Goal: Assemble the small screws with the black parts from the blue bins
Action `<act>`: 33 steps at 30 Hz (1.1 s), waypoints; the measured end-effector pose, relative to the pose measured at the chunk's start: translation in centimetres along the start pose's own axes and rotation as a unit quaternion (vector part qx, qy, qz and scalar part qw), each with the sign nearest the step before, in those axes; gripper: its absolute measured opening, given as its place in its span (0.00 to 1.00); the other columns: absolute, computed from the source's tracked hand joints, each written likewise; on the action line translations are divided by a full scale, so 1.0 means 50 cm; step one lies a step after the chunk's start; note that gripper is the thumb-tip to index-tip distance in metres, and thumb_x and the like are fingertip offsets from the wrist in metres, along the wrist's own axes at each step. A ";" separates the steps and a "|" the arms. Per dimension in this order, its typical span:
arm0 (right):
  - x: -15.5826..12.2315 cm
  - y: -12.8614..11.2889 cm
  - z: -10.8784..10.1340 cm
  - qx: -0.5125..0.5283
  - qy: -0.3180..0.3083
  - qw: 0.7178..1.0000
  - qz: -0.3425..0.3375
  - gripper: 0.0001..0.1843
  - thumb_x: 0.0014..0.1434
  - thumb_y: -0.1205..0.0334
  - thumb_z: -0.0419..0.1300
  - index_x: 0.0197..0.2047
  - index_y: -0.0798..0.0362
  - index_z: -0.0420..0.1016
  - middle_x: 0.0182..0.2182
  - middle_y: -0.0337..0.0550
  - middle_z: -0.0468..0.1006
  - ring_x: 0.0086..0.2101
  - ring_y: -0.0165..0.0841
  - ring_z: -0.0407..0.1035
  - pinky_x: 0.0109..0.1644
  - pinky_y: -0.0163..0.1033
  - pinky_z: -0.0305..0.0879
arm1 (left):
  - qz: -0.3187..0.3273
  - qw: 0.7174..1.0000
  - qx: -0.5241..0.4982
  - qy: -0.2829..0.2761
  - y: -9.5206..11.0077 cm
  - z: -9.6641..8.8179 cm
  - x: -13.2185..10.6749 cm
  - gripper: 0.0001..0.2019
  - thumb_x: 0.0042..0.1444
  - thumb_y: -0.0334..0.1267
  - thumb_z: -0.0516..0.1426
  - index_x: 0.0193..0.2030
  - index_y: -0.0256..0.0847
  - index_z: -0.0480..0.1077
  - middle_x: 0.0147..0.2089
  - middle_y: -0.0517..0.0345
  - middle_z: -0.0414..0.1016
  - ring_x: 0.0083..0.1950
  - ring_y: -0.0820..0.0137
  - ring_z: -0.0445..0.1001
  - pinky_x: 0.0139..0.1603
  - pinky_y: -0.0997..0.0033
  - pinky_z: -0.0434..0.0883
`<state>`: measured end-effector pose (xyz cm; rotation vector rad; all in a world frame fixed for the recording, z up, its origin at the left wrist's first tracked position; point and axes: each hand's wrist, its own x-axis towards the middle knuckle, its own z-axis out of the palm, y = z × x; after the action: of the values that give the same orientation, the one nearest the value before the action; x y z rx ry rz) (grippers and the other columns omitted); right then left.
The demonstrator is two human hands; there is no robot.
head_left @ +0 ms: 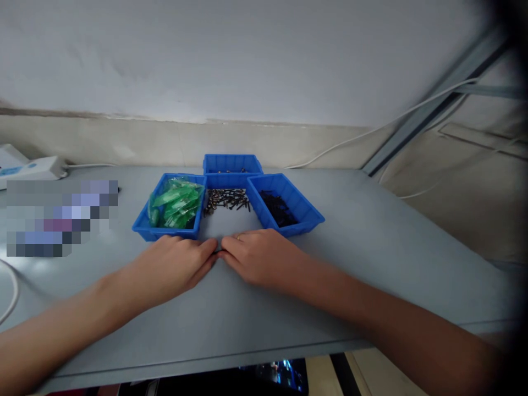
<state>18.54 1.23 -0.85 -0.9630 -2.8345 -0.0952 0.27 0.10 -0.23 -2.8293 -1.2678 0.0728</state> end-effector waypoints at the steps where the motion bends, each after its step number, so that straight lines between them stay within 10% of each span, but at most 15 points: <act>1: 0.000 0.000 -0.001 0.001 0.002 1.000 0.000 0.08 0.59 0.66 0.47 0.32 0.55 0.65 0.26 0.40 0.73 0.25 0.29 0.65 0.26 0.36 0.48 | 0.001 1.000 -0.002 -0.001 0.000 0.000 -0.001 0.14 0.62 0.40 0.40 0.35 0.38 0.64 0.24 0.57 0.71 0.24 0.68 0.72 0.21 0.73 0.61; 25: -0.004 0.008 0.008 0.006 -0.015 1.000 -0.003 0.07 0.58 0.70 0.49 0.34 0.54 0.66 0.26 0.41 0.74 0.24 0.30 0.65 0.23 0.36 0.47 | 0.055 0.995 -0.005 0.083 0.002 -0.009 -0.008 0.12 0.61 0.40 0.41 0.35 0.39 0.62 0.23 0.60 0.69 0.26 0.70 0.71 0.24 0.73 0.61; 33: -0.006 0.000 -0.002 -0.008 -0.014 1.000 0.014 0.07 0.58 0.66 0.48 0.31 0.54 0.65 0.24 0.39 0.73 0.23 0.29 0.64 0.23 0.36 0.44 | 0.011 1.000 0.016 0.006 0.004 -0.015 -0.004 0.09 0.58 0.38 0.44 0.32 0.40 0.60 0.22 0.61 0.69 0.24 0.67 0.71 0.20 0.71 0.58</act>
<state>18.79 1.02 -0.80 -1.0155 -2.8487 -0.1017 0.34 -0.20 0.53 -2.8133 -1.2222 0.0769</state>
